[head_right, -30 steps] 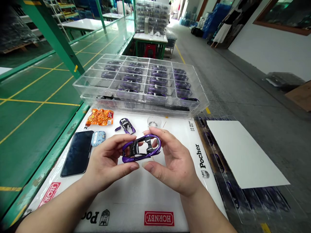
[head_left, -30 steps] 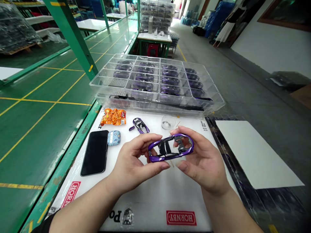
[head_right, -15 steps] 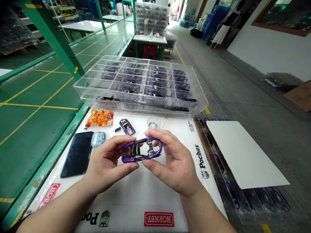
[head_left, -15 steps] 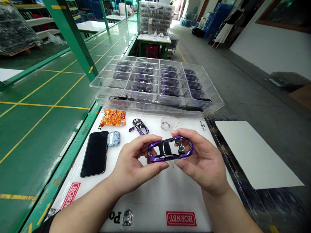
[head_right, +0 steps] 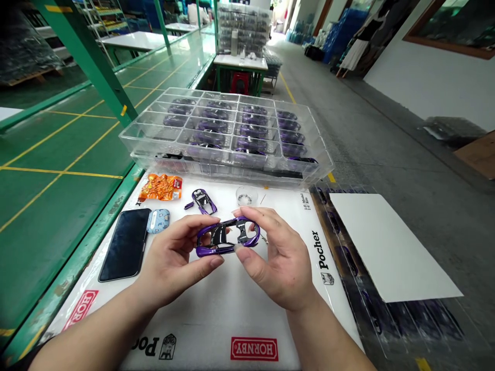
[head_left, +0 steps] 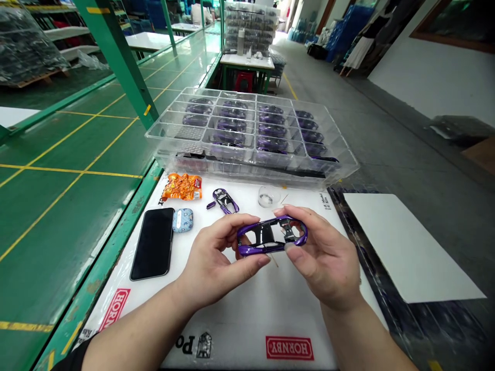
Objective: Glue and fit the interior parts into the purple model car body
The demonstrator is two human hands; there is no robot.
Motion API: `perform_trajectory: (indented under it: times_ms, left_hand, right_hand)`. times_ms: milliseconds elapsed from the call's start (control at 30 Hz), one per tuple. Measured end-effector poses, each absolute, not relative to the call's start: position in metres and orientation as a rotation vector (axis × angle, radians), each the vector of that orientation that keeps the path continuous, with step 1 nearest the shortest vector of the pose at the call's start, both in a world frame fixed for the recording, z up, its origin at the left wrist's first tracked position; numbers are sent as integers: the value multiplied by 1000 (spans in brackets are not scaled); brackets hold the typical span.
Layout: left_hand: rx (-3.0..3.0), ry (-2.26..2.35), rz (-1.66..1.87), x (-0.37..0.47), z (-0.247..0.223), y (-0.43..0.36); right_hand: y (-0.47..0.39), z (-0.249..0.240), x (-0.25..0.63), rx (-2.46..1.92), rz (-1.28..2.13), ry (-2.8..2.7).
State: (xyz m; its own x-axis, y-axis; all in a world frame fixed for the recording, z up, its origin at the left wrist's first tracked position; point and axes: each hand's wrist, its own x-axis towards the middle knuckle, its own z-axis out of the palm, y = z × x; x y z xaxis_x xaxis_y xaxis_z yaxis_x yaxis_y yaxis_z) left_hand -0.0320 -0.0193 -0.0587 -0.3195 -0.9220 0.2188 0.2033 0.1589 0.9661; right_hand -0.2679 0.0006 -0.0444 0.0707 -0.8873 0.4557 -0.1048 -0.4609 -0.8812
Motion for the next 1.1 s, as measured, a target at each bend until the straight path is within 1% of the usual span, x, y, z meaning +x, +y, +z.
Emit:
perform_trajectory:
  times_ms: [167,333,633,1100]
  left_hand:
    - [797,-1409,-1388,-32,-58,-19]
    - [800,-1349,-1451,-32,-57,-19]
    - [716,-1025,-1830,-36,-48,-23]
    - [750,-1024,-1776,-37,-47,-25]
  right_hand:
    - [2,-46,-265,-1623,-1461,1034]
    - [0,-45,-264,-1673,-1439,1034]
    - [-1,-48,-265,-1624,-1397,991]
    - [-2,-47,-269,-1623,-1357,1057]
